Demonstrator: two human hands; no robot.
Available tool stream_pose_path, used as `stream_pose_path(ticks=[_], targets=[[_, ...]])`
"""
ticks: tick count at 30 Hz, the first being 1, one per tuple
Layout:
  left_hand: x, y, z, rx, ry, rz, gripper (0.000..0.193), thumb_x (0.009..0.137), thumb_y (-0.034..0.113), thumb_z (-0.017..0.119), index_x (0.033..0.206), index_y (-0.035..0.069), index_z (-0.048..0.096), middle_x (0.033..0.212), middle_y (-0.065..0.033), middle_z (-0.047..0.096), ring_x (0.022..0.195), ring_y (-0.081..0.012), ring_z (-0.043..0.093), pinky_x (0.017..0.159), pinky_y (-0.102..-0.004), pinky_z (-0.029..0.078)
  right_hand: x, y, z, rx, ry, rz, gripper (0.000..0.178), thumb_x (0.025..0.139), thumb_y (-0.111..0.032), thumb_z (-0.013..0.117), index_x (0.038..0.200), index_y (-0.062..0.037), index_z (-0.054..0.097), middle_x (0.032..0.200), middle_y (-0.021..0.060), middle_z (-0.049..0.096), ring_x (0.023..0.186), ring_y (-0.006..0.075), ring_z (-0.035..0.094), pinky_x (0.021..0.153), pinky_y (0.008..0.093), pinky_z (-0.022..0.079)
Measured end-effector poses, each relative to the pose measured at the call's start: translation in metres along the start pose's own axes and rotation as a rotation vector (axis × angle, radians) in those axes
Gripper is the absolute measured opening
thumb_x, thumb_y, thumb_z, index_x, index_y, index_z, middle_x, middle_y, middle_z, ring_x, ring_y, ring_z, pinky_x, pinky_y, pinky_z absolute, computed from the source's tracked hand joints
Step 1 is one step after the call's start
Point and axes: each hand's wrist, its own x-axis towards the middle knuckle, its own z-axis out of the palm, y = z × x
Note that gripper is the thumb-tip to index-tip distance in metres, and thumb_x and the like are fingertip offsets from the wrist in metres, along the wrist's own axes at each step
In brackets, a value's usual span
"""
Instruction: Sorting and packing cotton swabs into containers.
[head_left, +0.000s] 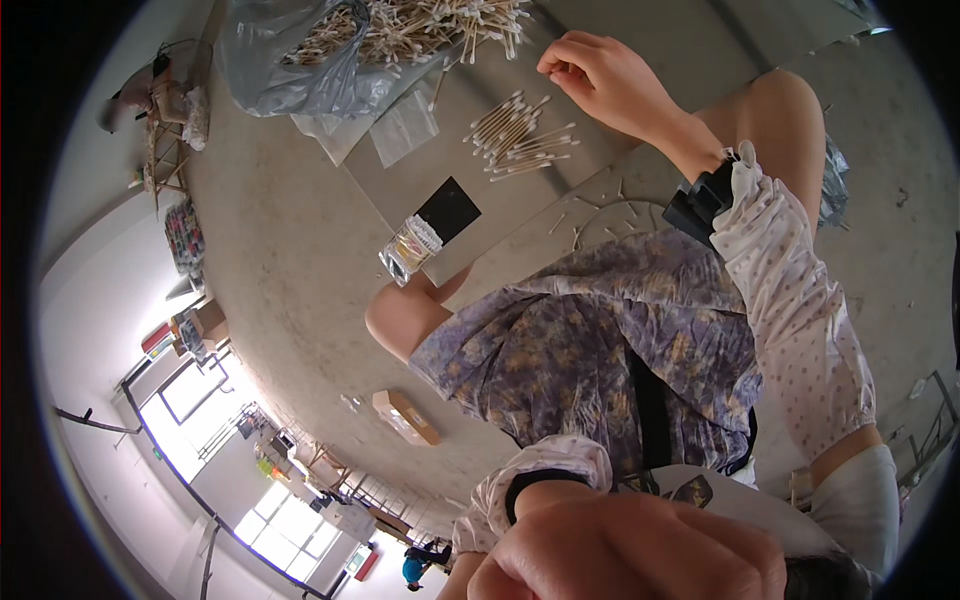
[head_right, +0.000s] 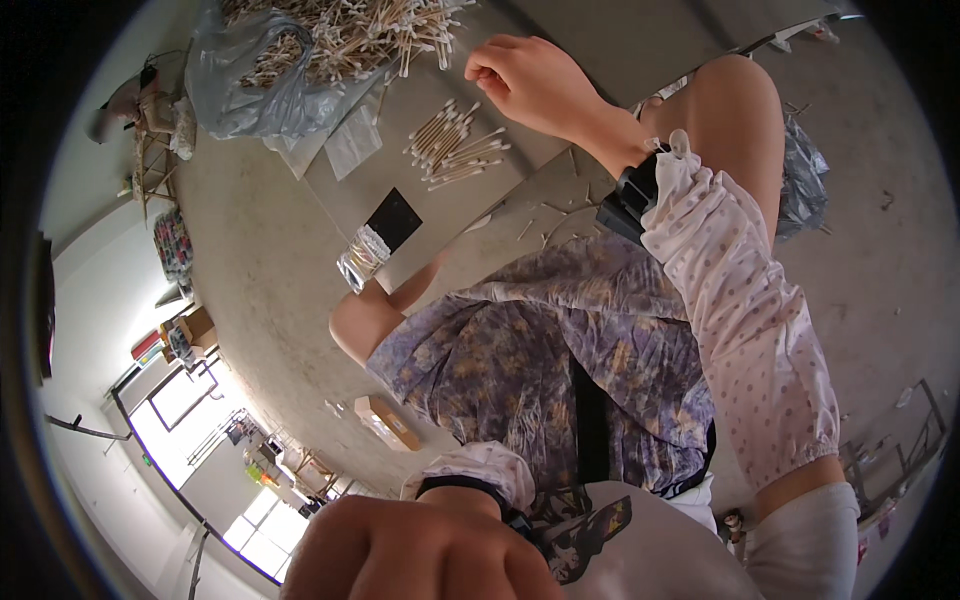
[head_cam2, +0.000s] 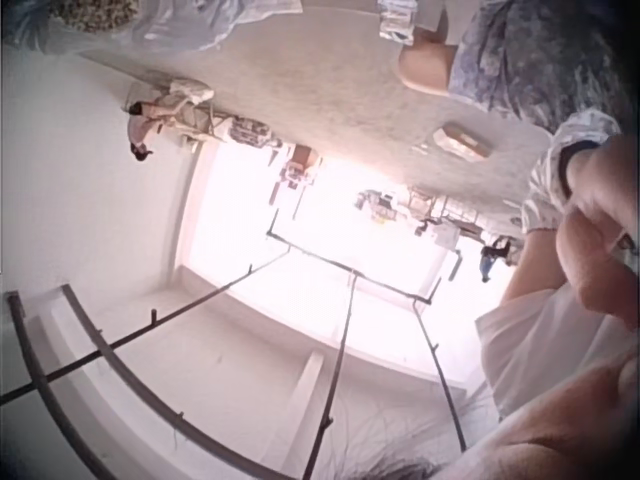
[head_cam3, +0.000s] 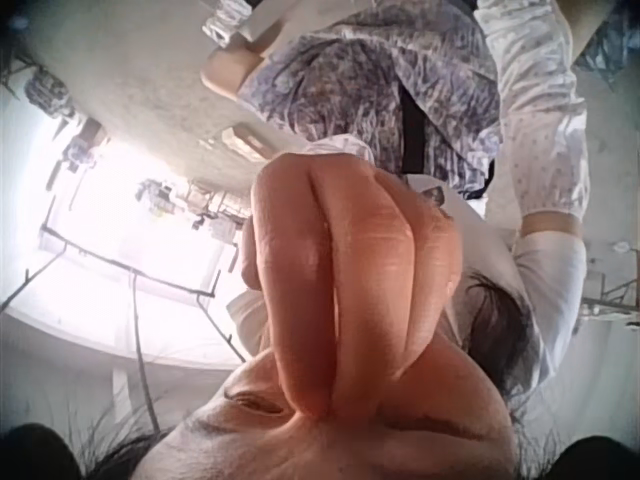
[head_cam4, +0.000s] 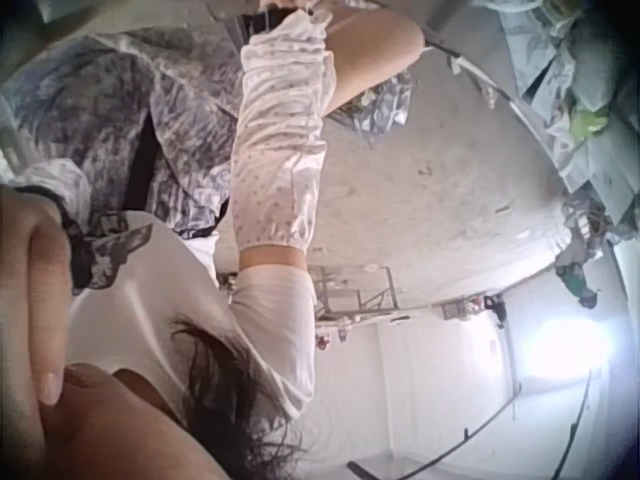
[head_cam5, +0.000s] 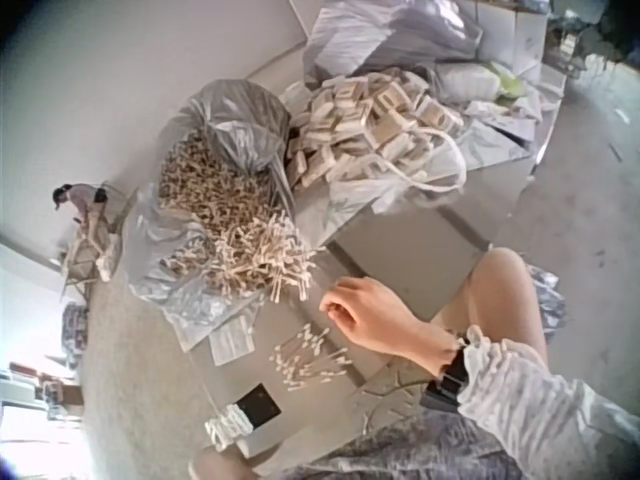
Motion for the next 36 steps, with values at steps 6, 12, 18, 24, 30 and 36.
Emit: stream_pose_path(ticks=[6, 12, 18, 24, 30, 36], targets=[[0.011, -0.011, -0.027, -0.13, -0.458, 0.121, 0.032, 0.101, 0.016, 0.054, 0.08, 0.003, 0.074, 0.091, -0.0108, 0.073, 0.079, -0.0146, 0.058, 0.063, -0.0221, 0.046, -0.001, -0.027, 0.003, -0.068, -0.07, -0.178, 0.052, 0.079, -0.028, 0.076, 0.126, -0.0137, 0.057, 0.123, 0.0088, 0.06, 0.118, 0.0294, 0.054, 0.1, 0.0428, 0.044], [-0.004, 0.034, 0.004, 0.039, -0.087, -0.194, 0.037, 0.103, 0.02, 0.05, 0.081, 0.004, 0.075, 0.091, -0.0112, 0.073, 0.078, -0.0145, 0.057, 0.062, -0.0222, 0.046, -0.02, -0.035, 0.013, -0.277, -0.225, -0.271, 0.093, 0.066, -0.03, 0.088, 0.145, -0.0147, 0.041, 0.143, 0.009, 0.049, 0.141, 0.0282, 0.036, 0.121, 0.0433, 0.028], [0.01, 0.005, -0.028, -0.049, -0.365, -0.187, 0.038, 0.104, 0.023, 0.05, 0.084, 0.002, 0.075, 0.097, -0.0149, 0.073, 0.08, -0.0162, 0.058, 0.066, -0.0253, 0.049, -0.012, -0.031, 0.016, -0.255, -0.226, -0.144, 0.093, 0.074, -0.03, 0.084, 0.151, -0.0177, 0.034, 0.152, 0.0059, 0.041, 0.146, 0.0268, 0.029, 0.123, 0.044, 0.024], [0.066, 0.027, -0.101, 1.205, 0.013, 0.289, 0.028, 0.097, 0.02, 0.052, 0.117, 0.0, 0.055, 0.113, -0.0156, 0.056, 0.101, -0.0256, 0.053, 0.09, -0.0405, 0.04, -0.017, -0.016, 0.002, -0.086, -0.148, -0.066, 0.081, 0.079, -0.031, 0.08, 0.147, -0.0163, 0.039, 0.149, 0.0085, 0.044, 0.142, 0.0282, 0.036, 0.118, 0.0436, 0.032], [0.148, 0.039, -0.219, 2.585, -0.051, 0.584, 0.088, 0.098, 0.05, 0.053, 0.15, -0.013, 0.021, 0.158, -0.0312, 0.019, 0.149, -0.0435, 0.017, 0.119, -0.0518, 0.016, 0.003, -0.023, -0.007, 0.012, 0.256, 0.047, 0.044, 0.09, -0.024, 0.069, 0.127, -0.0046, 0.053, 0.117, 0.0157, 0.064, 0.114, 0.0353, 0.058, 0.093, 0.0441, 0.049], [0.171, 0.025, -0.245, 2.636, -0.091, 0.449, 0.103, 0.095, 0.065, 0.046, 0.15, -0.016, 0.012, 0.158, -0.0354, 0.012, 0.15, -0.0452, 0.008, 0.121, -0.0534, 0.009, 0.0, -0.025, -0.008, 0.073, 0.233, 0.128, 0.038, 0.094, -0.025, 0.066, 0.123, -0.0046, 0.054, 0.118, 0.0137, 0.064, 0.115, 0.0345, 0.058, 0.093, 0.0428, 0.049]])
